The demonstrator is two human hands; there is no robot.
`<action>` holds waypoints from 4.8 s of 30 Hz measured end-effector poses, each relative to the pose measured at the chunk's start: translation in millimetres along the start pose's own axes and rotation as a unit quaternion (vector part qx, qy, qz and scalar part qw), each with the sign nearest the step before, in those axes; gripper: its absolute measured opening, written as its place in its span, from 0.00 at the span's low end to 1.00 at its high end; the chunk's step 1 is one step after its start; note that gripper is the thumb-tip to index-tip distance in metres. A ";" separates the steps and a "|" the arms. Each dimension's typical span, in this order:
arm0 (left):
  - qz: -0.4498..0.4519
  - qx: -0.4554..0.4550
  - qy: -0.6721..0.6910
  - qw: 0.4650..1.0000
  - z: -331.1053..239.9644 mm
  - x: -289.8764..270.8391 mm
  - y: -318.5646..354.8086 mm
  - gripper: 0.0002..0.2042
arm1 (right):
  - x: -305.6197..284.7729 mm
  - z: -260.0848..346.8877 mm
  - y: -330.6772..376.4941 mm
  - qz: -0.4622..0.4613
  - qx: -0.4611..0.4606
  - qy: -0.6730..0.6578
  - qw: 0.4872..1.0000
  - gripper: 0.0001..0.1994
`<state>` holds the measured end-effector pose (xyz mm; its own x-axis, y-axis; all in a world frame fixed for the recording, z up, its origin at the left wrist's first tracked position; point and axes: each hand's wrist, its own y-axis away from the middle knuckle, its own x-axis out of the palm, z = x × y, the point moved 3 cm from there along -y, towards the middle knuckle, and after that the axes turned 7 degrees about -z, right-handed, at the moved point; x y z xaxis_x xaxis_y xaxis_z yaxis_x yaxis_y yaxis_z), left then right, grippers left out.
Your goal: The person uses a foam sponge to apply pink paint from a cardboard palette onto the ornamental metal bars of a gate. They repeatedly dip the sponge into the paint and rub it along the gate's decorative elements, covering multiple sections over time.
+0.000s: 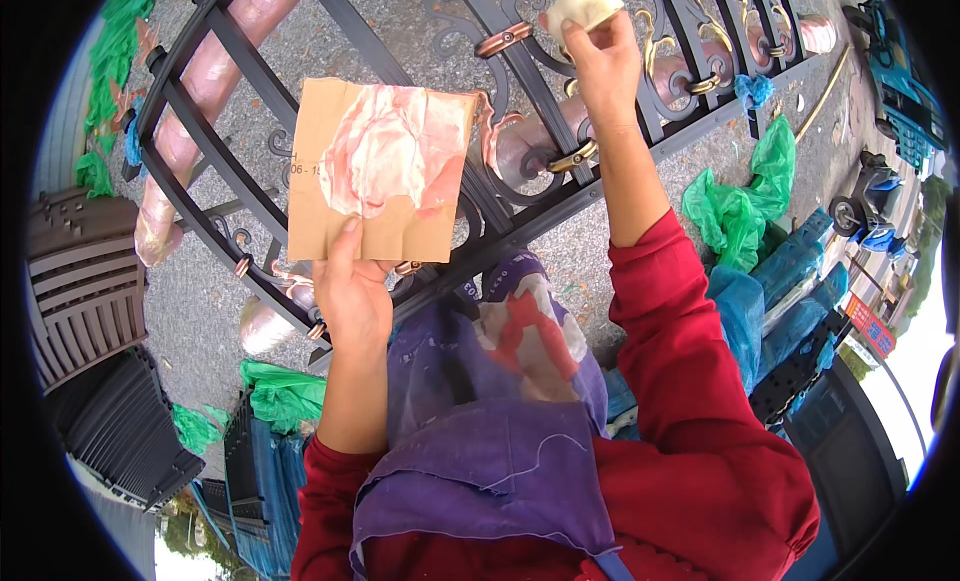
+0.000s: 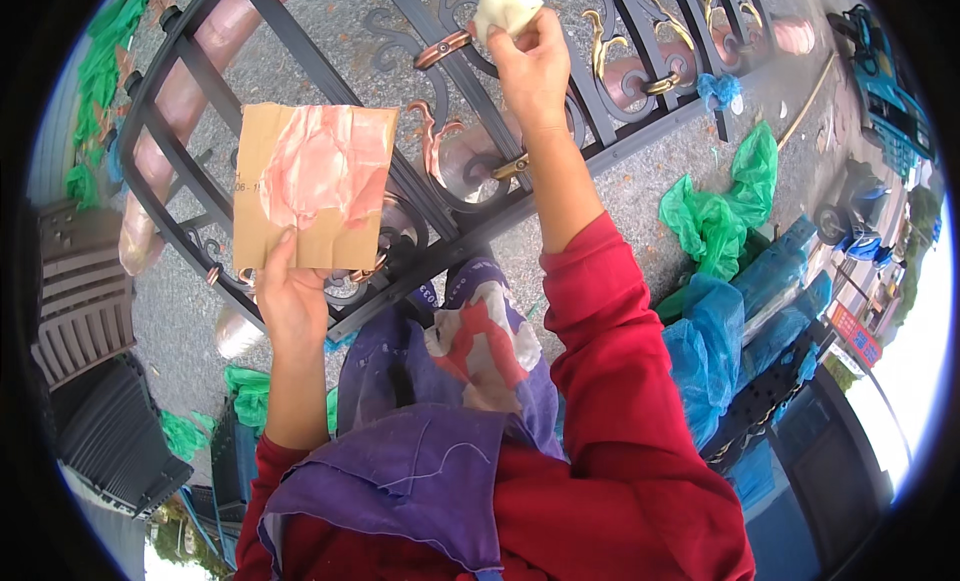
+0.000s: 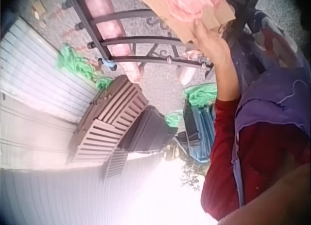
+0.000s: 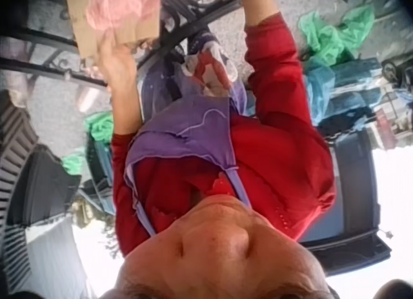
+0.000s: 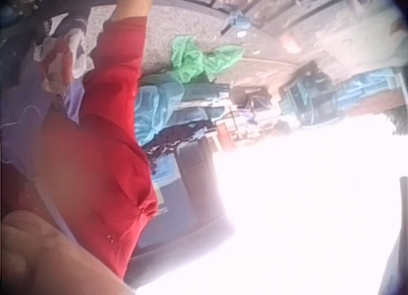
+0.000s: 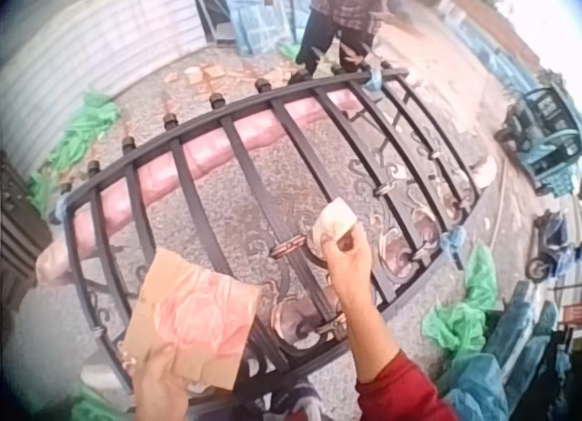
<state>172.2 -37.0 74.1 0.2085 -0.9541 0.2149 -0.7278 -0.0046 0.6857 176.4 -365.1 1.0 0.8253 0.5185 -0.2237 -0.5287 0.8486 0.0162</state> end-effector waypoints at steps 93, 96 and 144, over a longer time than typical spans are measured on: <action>-0.005 -0.029 0.052 0.998 14.3 -3.7 -41.9 0.16 | 19.6 -6.6 22.6 0.042 -0.209 0.218 0.952 0.14; 0.006 -0.025 0.046 0.999 14.5 -9.9 -43.0 0.17 | 12.3 4.2 17.0 -0.011 -0.188 0.206 0.960 0.13; 0.006 -0.021 0.022 1.000 17.7 -2.3 -36.4 0.19 | 21.0 9.8 -27.1 0.105 -0.071 0.170 0.977 0.12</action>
<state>186.7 -40.0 36.3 0.2299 -0.9398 0.2529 -0.7028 0.0194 0.7111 210.0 -376.3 5.4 0.5956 0.5942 -0.5406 -0.7213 0.6918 -0.0343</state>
